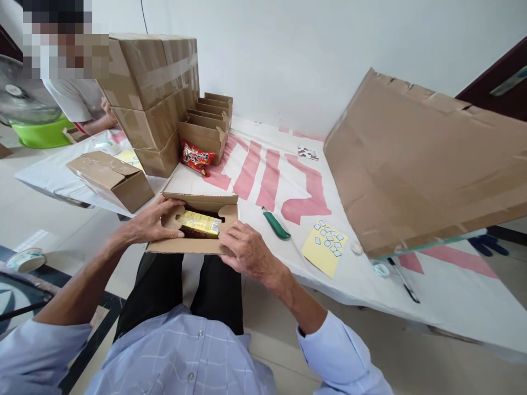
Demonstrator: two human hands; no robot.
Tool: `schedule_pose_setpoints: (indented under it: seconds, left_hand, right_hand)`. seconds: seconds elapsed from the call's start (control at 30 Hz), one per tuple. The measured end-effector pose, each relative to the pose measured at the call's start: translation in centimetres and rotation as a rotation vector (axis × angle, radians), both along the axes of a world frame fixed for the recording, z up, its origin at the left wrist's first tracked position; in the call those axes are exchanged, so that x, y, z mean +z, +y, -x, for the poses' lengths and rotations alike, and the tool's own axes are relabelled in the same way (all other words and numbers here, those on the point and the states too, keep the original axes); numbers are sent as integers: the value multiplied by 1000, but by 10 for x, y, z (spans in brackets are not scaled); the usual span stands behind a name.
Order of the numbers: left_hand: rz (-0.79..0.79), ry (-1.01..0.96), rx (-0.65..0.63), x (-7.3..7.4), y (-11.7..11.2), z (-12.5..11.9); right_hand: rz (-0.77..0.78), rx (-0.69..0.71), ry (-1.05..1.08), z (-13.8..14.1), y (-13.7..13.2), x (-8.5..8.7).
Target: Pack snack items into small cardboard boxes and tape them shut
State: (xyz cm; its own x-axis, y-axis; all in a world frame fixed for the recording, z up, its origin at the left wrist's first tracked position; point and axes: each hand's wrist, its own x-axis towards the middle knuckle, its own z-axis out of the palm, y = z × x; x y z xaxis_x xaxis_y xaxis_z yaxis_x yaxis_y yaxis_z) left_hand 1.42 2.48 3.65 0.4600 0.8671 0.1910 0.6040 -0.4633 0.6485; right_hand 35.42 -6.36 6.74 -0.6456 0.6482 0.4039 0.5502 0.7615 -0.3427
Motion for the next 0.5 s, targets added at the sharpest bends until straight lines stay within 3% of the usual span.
schedule_pose_setpoints:
  seconds: [0.1, 0.23, 0.37, 0.5]
  left_hand:
    - [-37, 9, 20, 0, -3, -6]
    - [-40, -42, 13, 7, -12, -11]
    - [-40, -122, 8, 10, -19, -7]
    - [39, -271, 39, -2, -21, 0]
  right_hand:
    - [44, 71, -4, 6, 4, 5]
    - [15, 33, -111, 14, 11, 12]
    - [-121, -127, -99, 8, 10, 18]
    - [-262, -347, -121, -13, 12, 22]
